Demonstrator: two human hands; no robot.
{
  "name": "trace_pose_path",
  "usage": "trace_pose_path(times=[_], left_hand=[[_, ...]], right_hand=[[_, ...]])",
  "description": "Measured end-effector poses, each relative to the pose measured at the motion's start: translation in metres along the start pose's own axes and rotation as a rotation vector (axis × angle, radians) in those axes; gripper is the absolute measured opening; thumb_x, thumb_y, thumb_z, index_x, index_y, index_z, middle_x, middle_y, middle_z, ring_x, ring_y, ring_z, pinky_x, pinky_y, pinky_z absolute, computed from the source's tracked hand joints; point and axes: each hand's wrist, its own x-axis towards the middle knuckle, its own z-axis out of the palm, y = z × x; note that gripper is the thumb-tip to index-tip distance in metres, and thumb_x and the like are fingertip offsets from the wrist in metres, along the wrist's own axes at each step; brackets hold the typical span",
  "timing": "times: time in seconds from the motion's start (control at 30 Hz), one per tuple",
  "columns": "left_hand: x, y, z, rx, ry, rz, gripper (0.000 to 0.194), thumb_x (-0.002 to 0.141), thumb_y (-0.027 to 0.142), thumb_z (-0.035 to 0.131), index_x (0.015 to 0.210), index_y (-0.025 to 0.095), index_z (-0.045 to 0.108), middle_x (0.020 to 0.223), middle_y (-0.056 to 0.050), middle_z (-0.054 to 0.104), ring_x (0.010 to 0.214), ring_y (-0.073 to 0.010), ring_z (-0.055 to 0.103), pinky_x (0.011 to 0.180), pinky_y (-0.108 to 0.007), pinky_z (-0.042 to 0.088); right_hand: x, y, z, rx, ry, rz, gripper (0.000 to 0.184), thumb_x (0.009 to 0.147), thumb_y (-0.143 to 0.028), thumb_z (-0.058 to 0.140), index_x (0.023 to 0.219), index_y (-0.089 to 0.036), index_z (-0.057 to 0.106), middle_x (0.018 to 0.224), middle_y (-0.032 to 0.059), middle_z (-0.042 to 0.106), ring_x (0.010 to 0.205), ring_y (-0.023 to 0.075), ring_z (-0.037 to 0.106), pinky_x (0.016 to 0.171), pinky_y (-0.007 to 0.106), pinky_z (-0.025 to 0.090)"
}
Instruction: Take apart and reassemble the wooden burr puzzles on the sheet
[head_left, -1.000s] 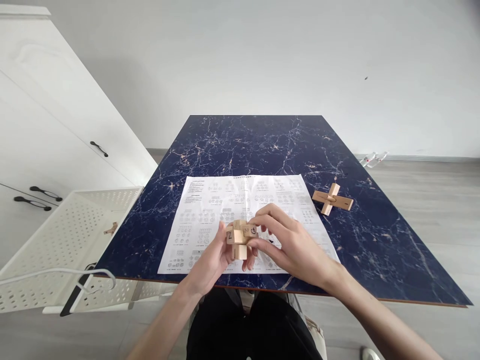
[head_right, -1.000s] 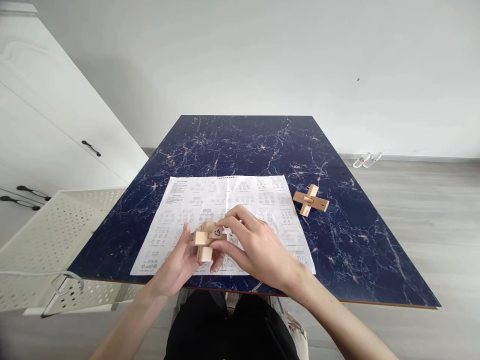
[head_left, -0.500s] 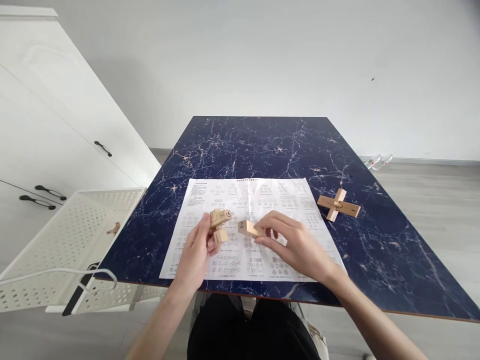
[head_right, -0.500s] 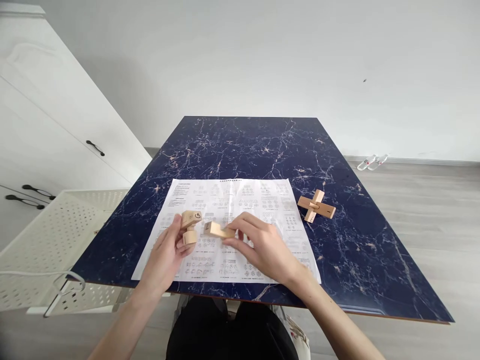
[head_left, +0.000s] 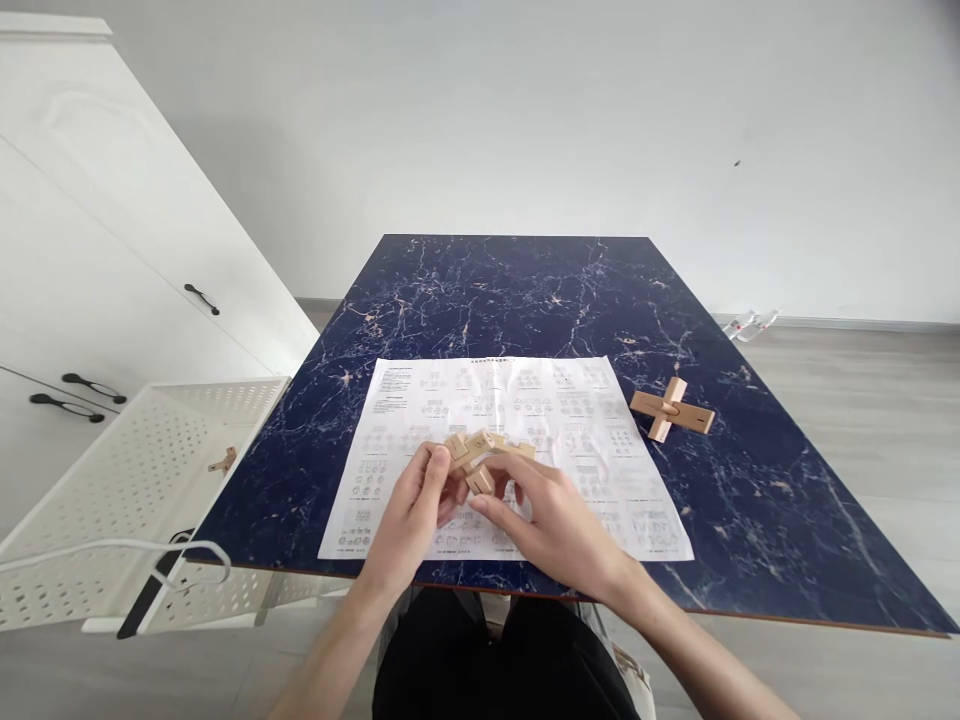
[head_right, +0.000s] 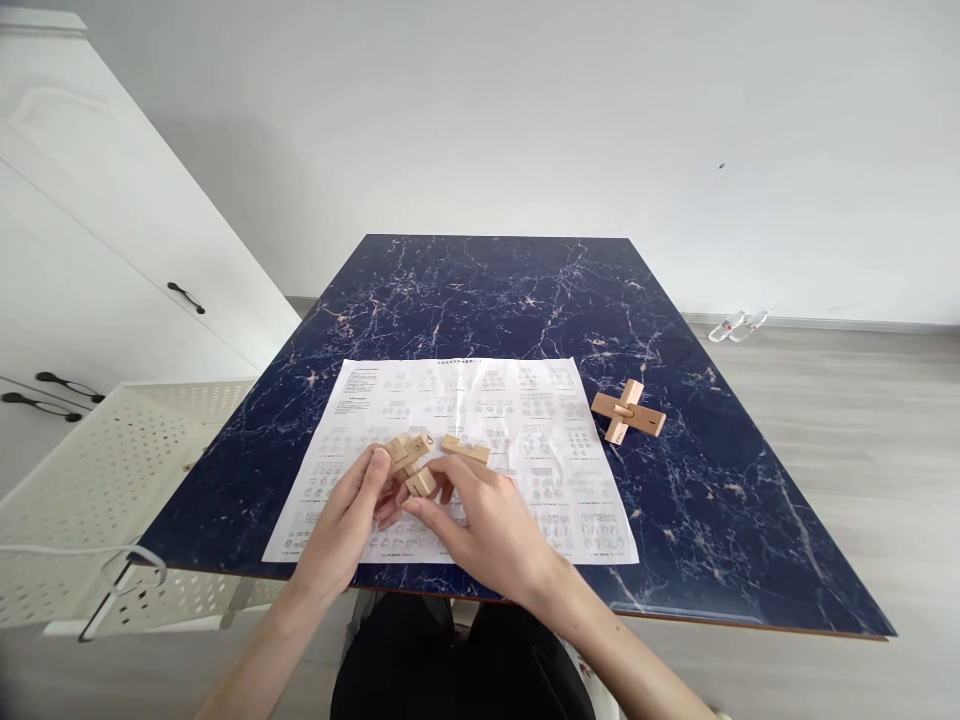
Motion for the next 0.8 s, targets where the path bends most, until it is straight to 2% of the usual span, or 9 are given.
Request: trace_pose_path(times=[0.1,0.17,0.33,0.4,0.5,0.63,0.7,0.73,0.8], left_hand=[[-0.002,0.002,0.001,0.208,0.010,0.061,0.054,0.110,0.069,0.042,0.084,0.022,0.050,0.070,0.004,0.049,0.063,-0.0132,0.044,0.062,-0.029,0.038],[-0.002,0.004,-0.001,0.276,-0.028,0.071,0.056,0.110,0.069,0.039,0.080,0.022,0.047,0.068,0.003,0.047,0.062,-0.0135,0.042,0.062,-0.031,0.036],[-0.001,0.003,-0.006,-0.008,-0.315,-0.118,0.061,0.109,0.074,0.033,0.076,0.024,0.041,0.058,0.007,0.033,0.055,-0.0128,0.025,0.058,-0.031,0.028],[-0.001,0.001,-0.007,-0.131,-0.387,-0.182,0.062,0.108,0.076,0.033,0.075,0.024,0.039,0.055,0.008,0.028,0.054,-0.0126,0.018,0.055,-0.031,0.025],[-0.002,0.000,-0.010,-0.191,-0.452,-0.209,0.063,0.107,0.077,0.036,0.074,0.024,0.039,0.051,0.009,0.026,0.052,-0.0118,0.016,0.053,-0.030,0.022],[-0.006,0.004,-0.015,-0.272,-0.644,-0.251,0.065,0.105,0.080,0.034,0.072,0.024,0.037,0.046,0.010,0.024,0.046,-0.0104,0.016,0.049,-0.028,0.020],[-0.008,0.007,-0.015,-0.167,-0.603,-0.216,0.065,0.106,0.078,0.033,0.071,0.024,0.039,0.047,0.008,0.032,0.045,-0.0105,0.022,0.050,-0.028,0.024],[-0.009,0.008,-0.015,-0.053,-0.508,-0.163,0.065,0.107,0.076,0.033,0.071,0.023,0.041,0.050,0.006,0.037,0.046,-0.0111,0.027,0.052,-0.029,0.027],[-0.007,0.006,-0.013,0.247,-0.216,-0.017,0.062,0.110,0.070,0.036,0.071,0.022,0.046,0.057,0.003,0.044,0.050,-0.0127,0.035,0.055,-0.029,0.030]], right_hand=[[0.000,-0.009,0.006,0.073,0.009,0.042,0.018,0.111,-0.031,0.059,0.097,-0.023,0.066,0.084,0.0018,0.072,0.070,0.0177,0.064,0.066,0.030,0.050],[0.000,-0.009,0.006,0.085,0.030,0.044,0.020,0.111,-0.030,0.057,0.093,-0.023,0.062,0.082,0.0012,0.069,0.068,0.0172,0.061,0.065,0.029,0.048],[-0.004,0.001,0.003,-0.021,0.083,-0.010,0.019,0.112,-0.028,0.055,0.093,-0.023,0.055,0.083,0.0013,0.063,0.067,0.0170,0.055,0.061,0.029,0.042],[-0.006,0.005,0.002,-0.064,0.101,-0.024,0.015,0.112,-0.028,0.054,0.098,-0.023,0.056,0.084,0.0015,0.062,0.068,0.0175,0.055,0.062,0.030,0.041],[-0.006,0.009,-0.003,-0.067,0.072,-0.029,0.010,0.112,-0.028,0.053,0.106,-0.023,0.059,0.089,0.0019,0.064,0.072,0.0179,0.059,0.066,0.030,0.043],[-0.003,0.016,-0.017,-0.082,0.112,0.005,0.015,0.113,-0.030,0.051,0.103,-0.023,0.059,0.091,0.0024,0.068,0.072,0.0178,0.061,0.068,0.030,0.045],[-0.002,0.022,-0.026,-0.171,0.180,0.055,0.017,0.113,-0.034,0.052,0.101,-0.023,0.059,0.089,0.0026,0.069,0.069,0.0181,0.061,0.065,0.030,0.044],[-0.001,0.025,-0.031,-0.236,0.201,0.086,0.018,0.112,-0.035,0.053,0.101,-0.023,0.059,0.089,0.0029,0.070,0.068,0.0183,0.062,0.063,0.030,0.043],[0.000,0.032,-0.039,-0.383,0.214,0.147,0.021,0.112,-0.037,0.053,0.098,-0.023,0.060,0.091,0.0039,0.072,0.066,0.0189,0.062,0.059,0.030,0.039]])
